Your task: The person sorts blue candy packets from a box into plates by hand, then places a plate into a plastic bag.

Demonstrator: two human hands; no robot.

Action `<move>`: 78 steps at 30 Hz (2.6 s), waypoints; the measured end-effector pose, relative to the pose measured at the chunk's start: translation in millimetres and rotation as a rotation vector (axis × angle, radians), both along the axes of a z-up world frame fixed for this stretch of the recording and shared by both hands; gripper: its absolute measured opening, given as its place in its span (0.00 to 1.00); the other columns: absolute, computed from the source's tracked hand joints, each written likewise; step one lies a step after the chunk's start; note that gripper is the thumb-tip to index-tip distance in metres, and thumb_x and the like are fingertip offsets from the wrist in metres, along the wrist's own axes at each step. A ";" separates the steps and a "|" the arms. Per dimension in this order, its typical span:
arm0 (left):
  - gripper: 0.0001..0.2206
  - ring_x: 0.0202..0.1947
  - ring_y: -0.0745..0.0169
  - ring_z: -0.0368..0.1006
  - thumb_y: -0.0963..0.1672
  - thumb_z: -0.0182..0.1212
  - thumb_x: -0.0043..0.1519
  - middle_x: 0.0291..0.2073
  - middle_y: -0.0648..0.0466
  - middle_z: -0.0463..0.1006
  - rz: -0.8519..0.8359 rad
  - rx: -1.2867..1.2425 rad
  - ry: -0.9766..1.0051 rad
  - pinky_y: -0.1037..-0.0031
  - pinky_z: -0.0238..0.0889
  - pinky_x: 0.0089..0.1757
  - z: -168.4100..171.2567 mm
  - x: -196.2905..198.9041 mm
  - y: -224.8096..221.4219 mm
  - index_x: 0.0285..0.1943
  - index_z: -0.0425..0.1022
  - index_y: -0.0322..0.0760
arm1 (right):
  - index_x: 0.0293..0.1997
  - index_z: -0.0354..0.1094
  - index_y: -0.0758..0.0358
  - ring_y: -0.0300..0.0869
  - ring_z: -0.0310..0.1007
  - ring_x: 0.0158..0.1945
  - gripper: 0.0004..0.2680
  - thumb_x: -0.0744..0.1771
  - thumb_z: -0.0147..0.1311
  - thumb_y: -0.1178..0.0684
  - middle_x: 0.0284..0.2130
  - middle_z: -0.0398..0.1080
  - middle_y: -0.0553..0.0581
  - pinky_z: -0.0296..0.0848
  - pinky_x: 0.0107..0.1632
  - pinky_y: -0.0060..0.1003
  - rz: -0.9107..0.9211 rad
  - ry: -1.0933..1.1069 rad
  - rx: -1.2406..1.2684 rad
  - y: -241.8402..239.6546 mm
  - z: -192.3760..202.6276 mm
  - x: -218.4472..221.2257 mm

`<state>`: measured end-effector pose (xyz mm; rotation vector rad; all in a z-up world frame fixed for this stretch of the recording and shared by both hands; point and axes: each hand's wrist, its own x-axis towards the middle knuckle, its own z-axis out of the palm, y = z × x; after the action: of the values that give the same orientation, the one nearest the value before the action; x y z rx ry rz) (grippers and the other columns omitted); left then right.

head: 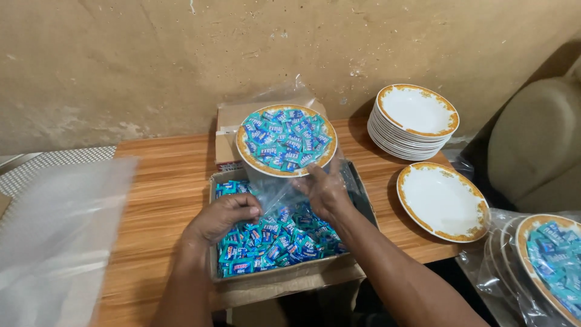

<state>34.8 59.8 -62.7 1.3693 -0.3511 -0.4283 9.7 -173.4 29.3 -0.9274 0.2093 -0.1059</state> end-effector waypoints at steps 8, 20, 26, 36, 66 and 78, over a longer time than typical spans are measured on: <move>0.17 0.39 0.58 0.81 0.54 0.53 0.69 0.38 0.51 0.81 0.339 0.009 0.198 0.74 0.68 0.35 26.9 5.8 -16.6 0.45 0.71 0.39 | 0.76 0.12 0.28 0.59 0.78 0.40 0.39 0.68 0.48 0.61 0.58 0.59 0.69 0.83 0.49 0.53 -0.037 0.062 0.103 -17.6 -41.7 29.5; 0.06 0.30 0.61 0.78 0.42 0.64 0.63 0.25 0.50 0.82 0.145 0.238 -0.107 0.70 0.72 0.39 32.9 -5.6 -19.6 0.34 0.80 0.36 | 0.78 0.24 0.30 0.63 0.78 0.43 0.35 0.68 0.48 0.60 0.53 0.61 0.67 0.83 0.49 0.56 -0.050 0.073 0.066 -11.7 -38.5 30.4; 0.06 0.30 0.56 0.80 0.40 0.65 0.63 0.25 0.47 0.82 -0.024 0.163 -0.033 0.67 0.74 0.39 29.0 -9.5 -3.9 0.33 0.78 0.29 | 0.77 0.31 0.37 0.56 0.76 0.48 0.31 0.69 0.49 0.59 0.55 0.63 0.62 0.82 0.51 0.60 0.004 0.005 0.134 -15.4 -61.4 45.2; 0.08 0.38 0.60 0.79 0.48 0.64 0.67 0.33 0.50 0.82 0.359 0.292 -0.061 0.67 0.76 0.41 17.7 -0.1 -29.0 0.44 0.78 0.40 | 0.61 0.68 0.66 0.53 0.81 0.36 0.18 0.66 0.56 0.52 0.34 0.76 0.70 0.82 0.31 0.41 0.581 0.041 -0.524 -23.1 -43.9 -13.2; 0.18 0.07 0.68 0.55 0.46 0.53 0.67 0.14 0.50 0.64 0.614 0.206 0.184 0.82 0.46 0.13 49.3 -22.3 -69.1 0.62 0.74 0.29 | 0.71 0.57 0.61 0.37 0.61 0.12 0.25 0.68 0.57 0.39 0.18 0.68 0.59 0.52 0.13 0.23 0.149 0.233 -0.495 -108.3 -46.9 37.0; 0.07 0.40 0.48 0.84 0.39 0.42 0.67 0.42 0.35 0.84 0.520 0.032 0.041 0.79 0.69 0.29 47.3 -18.0 -55.2 0.42 0.68 0.34 | 0.40 0.67 0.57 0.44 0.83 0.34 0.04 0.65 0.47 0.58 0.32 0.79 0.60 0.79 0.31 0.35 0.148 0.065 -0.325 -112.2 -84.9 59.4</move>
<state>16.8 4.6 -15.4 1.4200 0.0520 -0.0296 69.1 -285.7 -55.6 -1.2675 0.1855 0.0282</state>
